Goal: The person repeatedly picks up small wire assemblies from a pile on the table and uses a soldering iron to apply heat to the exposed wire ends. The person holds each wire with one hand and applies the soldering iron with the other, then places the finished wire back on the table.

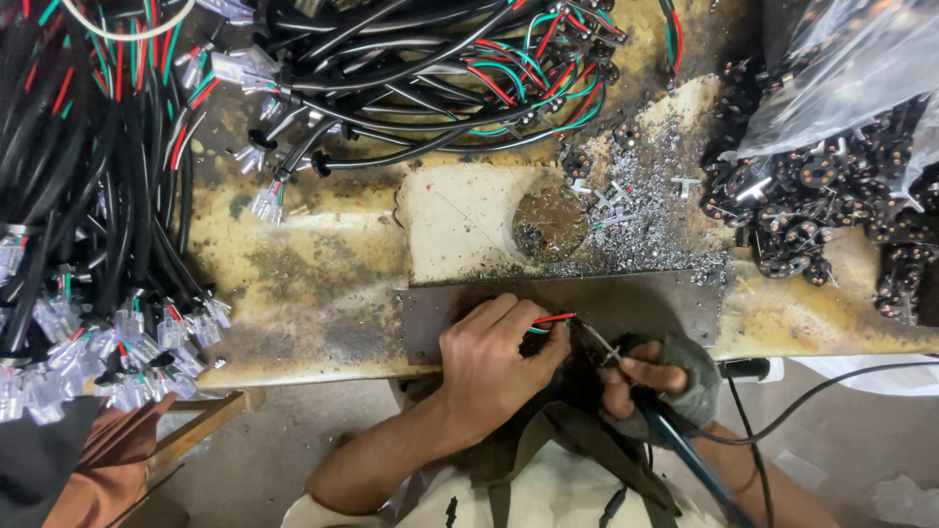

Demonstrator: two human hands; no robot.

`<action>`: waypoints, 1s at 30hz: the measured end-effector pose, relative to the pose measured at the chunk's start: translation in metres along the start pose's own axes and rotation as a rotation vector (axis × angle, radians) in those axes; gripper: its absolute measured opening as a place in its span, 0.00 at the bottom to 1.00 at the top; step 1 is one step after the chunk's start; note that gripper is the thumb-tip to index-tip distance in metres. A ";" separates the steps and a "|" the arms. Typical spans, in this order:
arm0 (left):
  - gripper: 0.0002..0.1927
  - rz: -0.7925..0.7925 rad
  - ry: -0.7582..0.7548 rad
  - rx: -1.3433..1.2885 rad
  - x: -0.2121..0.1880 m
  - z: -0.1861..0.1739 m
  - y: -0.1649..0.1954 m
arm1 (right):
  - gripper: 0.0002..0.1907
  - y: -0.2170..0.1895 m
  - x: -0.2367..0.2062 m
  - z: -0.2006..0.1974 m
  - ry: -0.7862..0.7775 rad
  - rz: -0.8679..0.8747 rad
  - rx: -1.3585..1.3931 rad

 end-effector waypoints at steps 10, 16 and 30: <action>0.09 -0.043 -0.015 0.002 0.000 0.003 0.002 | 0.14 0.017 -0.019 -0.005 0.042 0.051 0.111; 0.09 -0.065 -0.030 -0.001 -0.001 0.004 0.001 | 0.13 0.027 -0.023 -0.011 -0.206 0.237 0.278; 0.09 -0.052 -0.019 -0.026 0.002 0.003 0.002 | 0.17 0.006 0.006 -0.004 -0.010 0.005 0.118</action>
Point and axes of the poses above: each hand's wrist, its own x-axis towards the middle knuckle, its own z-axis out of the palm, y = z × x, the point moved 4 cm from there along x, towards the middle knuckle, and after that the axes turned 12 degrees about x, right-handed, at the moved point
